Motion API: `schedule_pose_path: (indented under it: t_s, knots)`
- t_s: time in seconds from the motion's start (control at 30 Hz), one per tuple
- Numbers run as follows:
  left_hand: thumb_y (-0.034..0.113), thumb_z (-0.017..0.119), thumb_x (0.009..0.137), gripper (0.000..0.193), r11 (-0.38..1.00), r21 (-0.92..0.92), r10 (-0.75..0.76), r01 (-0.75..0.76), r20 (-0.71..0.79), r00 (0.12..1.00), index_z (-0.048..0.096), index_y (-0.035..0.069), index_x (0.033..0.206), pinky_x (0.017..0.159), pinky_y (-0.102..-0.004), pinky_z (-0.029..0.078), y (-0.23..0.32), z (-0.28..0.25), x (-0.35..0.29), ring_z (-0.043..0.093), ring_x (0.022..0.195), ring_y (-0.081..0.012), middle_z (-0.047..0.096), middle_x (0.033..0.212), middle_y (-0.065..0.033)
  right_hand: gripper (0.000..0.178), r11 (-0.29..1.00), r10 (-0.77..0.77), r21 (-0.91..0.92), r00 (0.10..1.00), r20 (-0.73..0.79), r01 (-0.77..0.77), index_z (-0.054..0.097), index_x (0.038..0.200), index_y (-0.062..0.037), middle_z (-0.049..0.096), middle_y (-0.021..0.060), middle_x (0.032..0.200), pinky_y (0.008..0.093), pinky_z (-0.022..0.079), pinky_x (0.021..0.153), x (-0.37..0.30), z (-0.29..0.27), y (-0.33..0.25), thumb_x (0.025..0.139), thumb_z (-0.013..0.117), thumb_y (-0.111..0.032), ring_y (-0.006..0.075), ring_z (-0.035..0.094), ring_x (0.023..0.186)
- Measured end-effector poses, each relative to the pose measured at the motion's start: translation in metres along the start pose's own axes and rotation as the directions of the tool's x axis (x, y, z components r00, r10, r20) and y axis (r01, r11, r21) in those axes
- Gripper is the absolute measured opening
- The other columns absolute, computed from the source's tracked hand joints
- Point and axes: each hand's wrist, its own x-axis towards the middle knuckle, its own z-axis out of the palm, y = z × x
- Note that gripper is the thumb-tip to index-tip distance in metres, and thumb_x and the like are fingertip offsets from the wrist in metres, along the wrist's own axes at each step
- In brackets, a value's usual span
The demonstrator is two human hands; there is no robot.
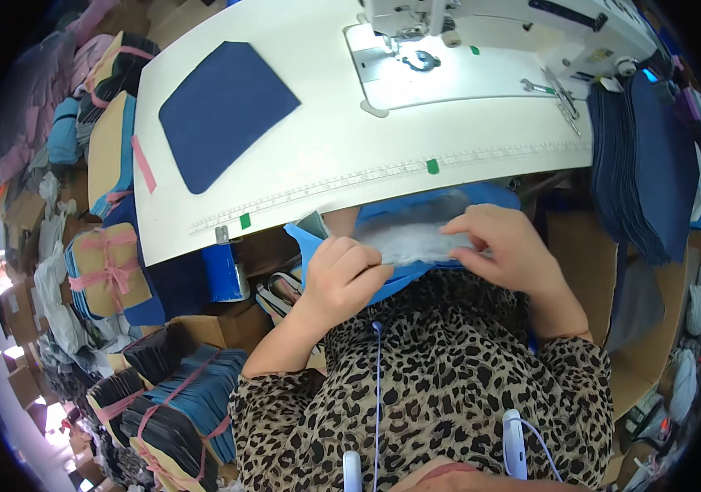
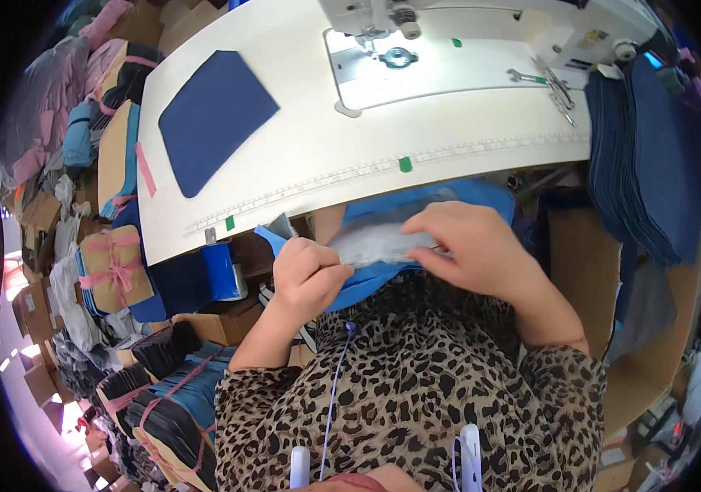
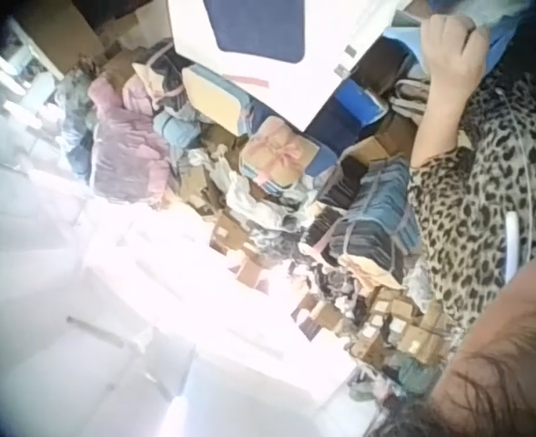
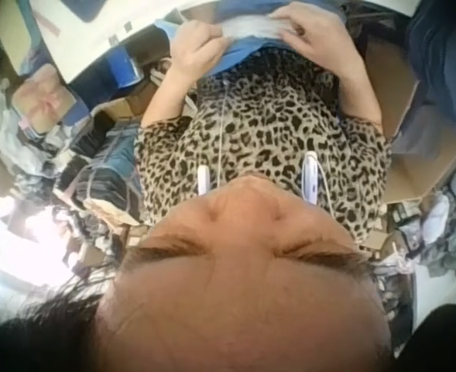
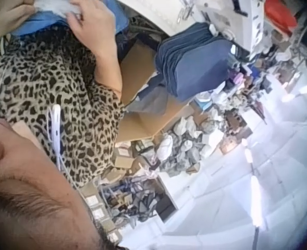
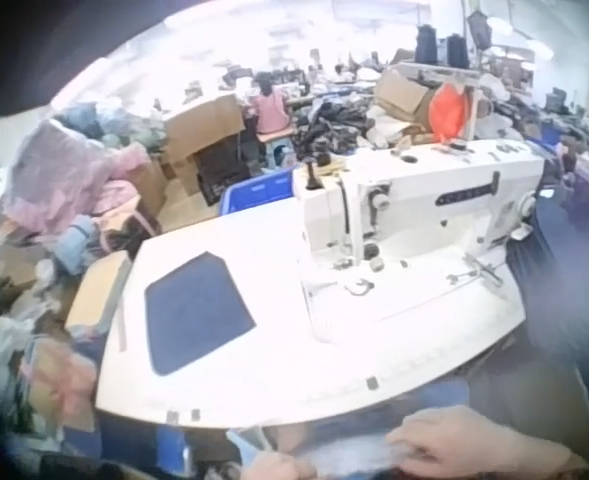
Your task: Assembling a blue leather or fabric product by manually inserting a white lining material into the outer shell.
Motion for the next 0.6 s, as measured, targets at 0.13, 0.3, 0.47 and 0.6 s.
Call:
schedule_pose_path:
  t_s: [0.13,0.3,0.47,0.6]
  knots:
    - [0.013,0.067,0.057,0.022,0.994,0.052,0.094,-0.096,0.052,0.994,0.064,0.010,0.078,0.057,-0.0299,0.040,0.004,-0.001,0.003,0.053,0.069,-0.0178,0.055,0.079,-0.0005,0.023,0.988,-0.062,0.144,0.998,0.004,0.061,0.060,0.100,-0.0050,0.054,0.0070,0.073,0.0318,0.045,0.059,0.004,0.016,-0.013,0.078,0.068,-0.004,0.0205,0.054,0.063]
    - [0.014,0.067,0.057,0.025,0.987,0.045,0.154,-0.156,0.051,0.987,0.066,0.010,0.081,0.057,-0.0286,0.039,0.004,0.001,-0.001,0.052,0.069,-0.0164,0.055,0.081,0.0002,0.028,0.954,0.045,0.288,0.990,0.135,-0.082,0.046,0.104,-0.0012,0.054,0.0155,0.086,0.0404,0.046,0.070,0.002,0.029,-0.005,0.080,0.061,-0.006,0.0317,0.058,0.082]
    - [0.014,0.069,0.058,0.026,0.991,0.094,0.092,-0.098,0.064,0.994,0.070,0.013,0.084,0.055,-0.0283,0.037,0.004,0.002,-0.007,0.053,0.070,-0.0143,0.055,0.080,0.0015,0.021,0.964,-0.084,0.256,0.995,0.062,0.066,0.048,0.099,-0.0018,0.053,0.0145,0.087,0.0409,0.046,0.072,0.003,0.036,0.003,0.080,0.058,0.000,0.0333,0.056,0.087]
    - [0.014,0.070,0.059,0.025,0.987,0.082,0.129,-0.137,0.091,0.987,0.071,0.014,0.083,0.055,-0.0279,0.036,0.003,-0.002,-0.007,0.052,0.070,-0.0137,0.055,0.080,0.0021,0.018,0.966,-0.182,0.198,0.982,0.050,0.169,0.058,0.093,-0.0032,0.057,0.0098,0.090,0.0364,0.047,0.071,0.006,0.030,0.003,0.078,0.060,0.006,0.0286,0.057,0.081]
